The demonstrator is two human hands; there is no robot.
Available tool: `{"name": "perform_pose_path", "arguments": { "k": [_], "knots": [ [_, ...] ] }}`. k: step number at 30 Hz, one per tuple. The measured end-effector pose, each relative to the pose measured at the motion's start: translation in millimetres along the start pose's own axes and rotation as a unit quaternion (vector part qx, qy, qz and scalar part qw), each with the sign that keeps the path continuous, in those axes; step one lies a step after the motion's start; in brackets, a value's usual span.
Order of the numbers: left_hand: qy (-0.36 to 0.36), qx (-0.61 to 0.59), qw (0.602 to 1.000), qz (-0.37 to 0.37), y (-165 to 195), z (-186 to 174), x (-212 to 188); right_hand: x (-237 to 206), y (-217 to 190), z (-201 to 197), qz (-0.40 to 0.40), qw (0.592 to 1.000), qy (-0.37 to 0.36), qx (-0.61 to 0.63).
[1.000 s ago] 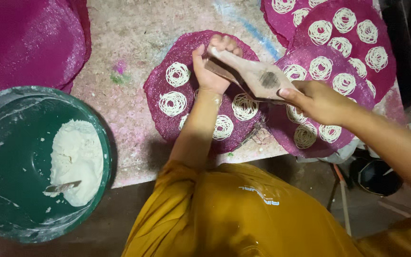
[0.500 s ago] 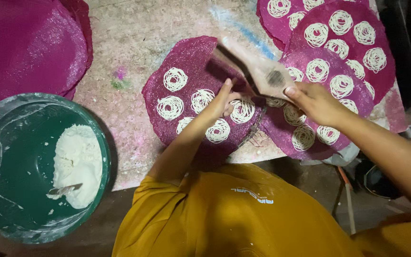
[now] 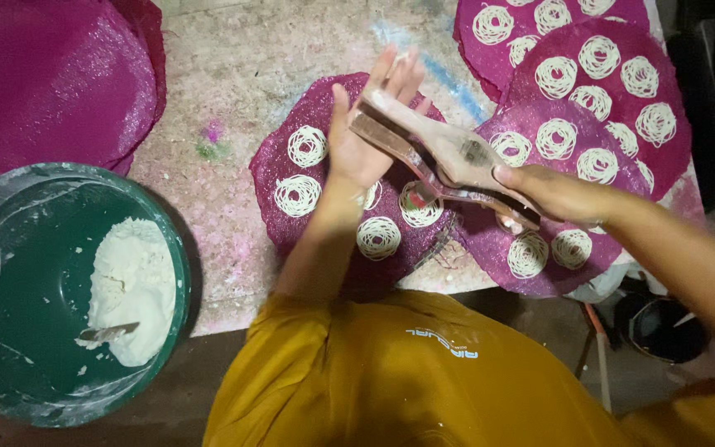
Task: The person repeatedly scoops white dough from a green bowl, loads it into a handheld extruder, and squeezes the dough into spiral shapes onto pink trays. They occasionally move a tray aside to access a fresh one and continue the cycle.
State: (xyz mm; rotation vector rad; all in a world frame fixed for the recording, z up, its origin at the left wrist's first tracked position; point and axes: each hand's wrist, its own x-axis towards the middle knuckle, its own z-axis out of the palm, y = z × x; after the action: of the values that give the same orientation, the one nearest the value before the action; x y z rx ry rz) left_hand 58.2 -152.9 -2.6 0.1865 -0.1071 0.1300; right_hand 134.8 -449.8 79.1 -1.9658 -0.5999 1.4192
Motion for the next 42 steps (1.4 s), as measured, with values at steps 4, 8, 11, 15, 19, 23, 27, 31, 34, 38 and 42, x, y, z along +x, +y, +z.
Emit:
{"name": "perform_pose_path", "arguments": {
  "k": [4,8,11,15,19,23,27,31,34,38,42],
  "knots": [
    [-0.118,-0.1,0.986,0.067,-13.2,-16.3,35.6,7.0,-34.5,-21.1,0.049,0.99,0.054,-0.122],
    [-0.159,-0.132,0.974,0.094,-1.0,-17.8,49.9,22.8,-56.9,-29.9,0.033,0.973,0.107,-0.202],
    [-0.136,-0.064,0.981,0.121,9.6,0.9,42.8,28.9,-60.7,-33.3,-0.01,0.978,0.08,-0.193],
    [0.024,-0.034,0.993,0.109,10.9,27.3,34.3,22.9,-59.9,-44.9,0.039,0.989,-0.021,-0.142],
    [-0.131,-0.084,0.981,0.112,2.4,21.0,43.9,21.9,-64.7,-52.3,0.089,0.981,0.002,-0.172],
    [-0.112,-0.104,0.98,0.125,1.5,-10.1,55.4,35.9,-69.5,-38.0,0.065,0.962,0.101,-0.247],
    [-0.114,-0.086,0.982,0.126,9.3,-34.3,55.0,42.6,-65.6,-18.1,-0.018,0.95,0.15,-0.272],
    [-0.073,-0.093,0.985,0.129,-5.8,-38.5,54.1,37.5,-63.0,-23.3,0.029,0.961,0.113,-0.25],
    [-0.055,-0.107,0.984,0.133,-15.4,-32.7,63.4,34.8,-65.8,-33.6,0.045,0.947,0.131,-0.289],
    [-0.089,-0.034,0.984,0.152,3.3,-26.2,74.0,38.2,-68.0,-25.6,0.025,0.95,0.172,-0.261],
    [-0.052,-0.037,0.988,0.143,7.9,-26.4,61.3,34.6,-67.5,-17.4,-0.02,0.955,0.161,-0.248]
  ]
}}
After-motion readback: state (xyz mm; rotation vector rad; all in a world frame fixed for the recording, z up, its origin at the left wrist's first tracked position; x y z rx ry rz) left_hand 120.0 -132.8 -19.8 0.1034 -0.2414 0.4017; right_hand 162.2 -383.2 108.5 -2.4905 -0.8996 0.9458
